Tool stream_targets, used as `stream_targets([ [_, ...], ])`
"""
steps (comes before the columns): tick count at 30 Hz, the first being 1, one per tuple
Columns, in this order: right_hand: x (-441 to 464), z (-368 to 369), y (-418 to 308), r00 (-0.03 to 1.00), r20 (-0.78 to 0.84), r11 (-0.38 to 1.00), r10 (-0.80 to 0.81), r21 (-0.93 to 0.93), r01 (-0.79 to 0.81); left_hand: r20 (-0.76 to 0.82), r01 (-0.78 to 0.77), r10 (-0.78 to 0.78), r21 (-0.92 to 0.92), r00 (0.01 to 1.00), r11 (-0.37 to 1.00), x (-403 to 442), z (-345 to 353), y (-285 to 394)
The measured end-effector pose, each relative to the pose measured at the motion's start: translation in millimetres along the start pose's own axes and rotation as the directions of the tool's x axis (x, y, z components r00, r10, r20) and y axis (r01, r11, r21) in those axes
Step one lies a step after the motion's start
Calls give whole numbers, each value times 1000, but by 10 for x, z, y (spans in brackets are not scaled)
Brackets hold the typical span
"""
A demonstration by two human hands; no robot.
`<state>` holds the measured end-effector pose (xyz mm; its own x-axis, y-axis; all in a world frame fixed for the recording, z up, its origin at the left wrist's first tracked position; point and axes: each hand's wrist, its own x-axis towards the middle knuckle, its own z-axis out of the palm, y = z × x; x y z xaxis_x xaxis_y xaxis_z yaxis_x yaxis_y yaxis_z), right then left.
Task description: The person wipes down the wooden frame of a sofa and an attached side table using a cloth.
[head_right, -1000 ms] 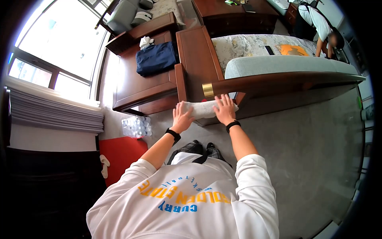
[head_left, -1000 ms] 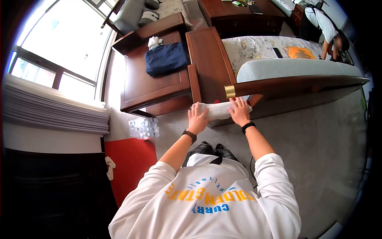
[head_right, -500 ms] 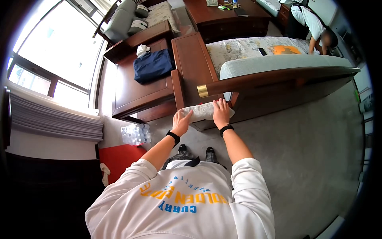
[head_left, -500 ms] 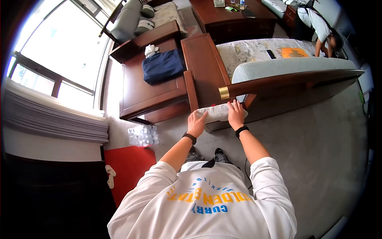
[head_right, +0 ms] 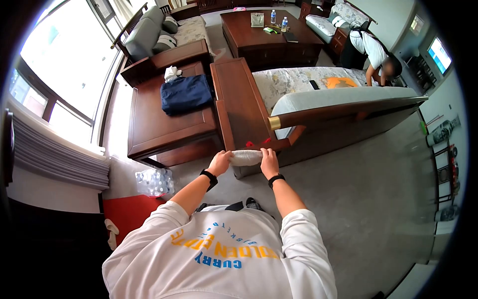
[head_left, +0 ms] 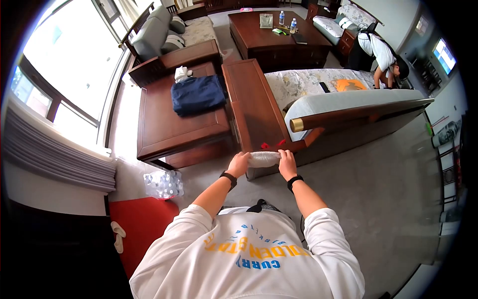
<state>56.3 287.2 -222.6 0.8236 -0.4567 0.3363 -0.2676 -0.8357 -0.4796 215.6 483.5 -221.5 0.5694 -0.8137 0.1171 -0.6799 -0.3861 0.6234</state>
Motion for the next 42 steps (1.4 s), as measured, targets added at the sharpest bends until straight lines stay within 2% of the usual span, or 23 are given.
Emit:
stream_targets([
  [1, -5, 25, -82, 1000, -12, 1000, -17, 16, 17, 18, 8, -7, -30, 1000, 1000, -62, -95, -60],
  [3, 30, 96, -300, 999, -8, 998, -53, 22, 53, -54, 30, -34, -82, 998, 996, -203, -322, -279],
  [5, 146, 197, -625, 986, -10, 981, -167, 94, 167, -219, 4, -19, -73, 976, 997, -347, -530, -612],
  [8, 358, 358, -1288, 967, -6, 965, -254, 70, 254, -170, 165, -173, -59, 970, 985, -626, -1073, -978],
  [9, 412, 461, -1478, 959, -1, 956, -283, 76, 282, -229, 169, -178, -55, 957, 984, -749, -1212, -1092],
  [11, 519, 657, -1819, 961, 97, 965, -259, 70, 253, -327, 210, -227, -87, 917, 974, -992, -1507, -1236],
  [14, 642, 1049, -2167, 934, 182, 951, -307, 91, 295, -461, 225, -186, 31, 868, 974, -1382, -1721, -1629],
  [17, 716, 1378, -2494, 899, 272, 938, -343, 150, 313, -550, 303, -228, 48, 803, 952, -1739, -1881, -1777],
  [19, 725, 1629, -2650, 855, 302, 907, -421, 160, 390, -563, 357, -274, 40, 780, 933, -1971, -1918, -1923],
  [20, 715, 1712, -2725, 827, 366, 905, -426, 164, 393, -563, 394, -313, 25, 765, 919, -2085, -1923, -1984],
  [25, 710, 2162, -3029, 782, 439, 896, -443, 225, 382, -536, 559, -507, -76, 675, 825, -2413, -2103, -2047],
  [28, 761, 2373, -3076, 785, 536, 950, -310, 150, 272, -539, 591, -538, -90, 648, 802, -2499, -2117, -2165],
  [33, 884, 2654, -2887, 808, 543, 974, -227, 109, 201, -456, 647, -544, 98, 704, 756, -2354, -2155, -2344],
  [37, 1154, 2768, -2695, 814, 572, 995, -97, 37, 92, -353, 632, -560, 128, 749, 764, -1961, -2140, -2589],
  [39, 1307, 2833, -2548, 825, 565, 1000, -30, 19, 24, -318, 650, -637, -77, 703, 756, -1662, -2099, -2726],
  [42, 1528, 2883, -2314, 855, 510, 995, 96, -15, -102, -279, 574, -559, -34, 780, 818, -1223, -2053, -2891],
])
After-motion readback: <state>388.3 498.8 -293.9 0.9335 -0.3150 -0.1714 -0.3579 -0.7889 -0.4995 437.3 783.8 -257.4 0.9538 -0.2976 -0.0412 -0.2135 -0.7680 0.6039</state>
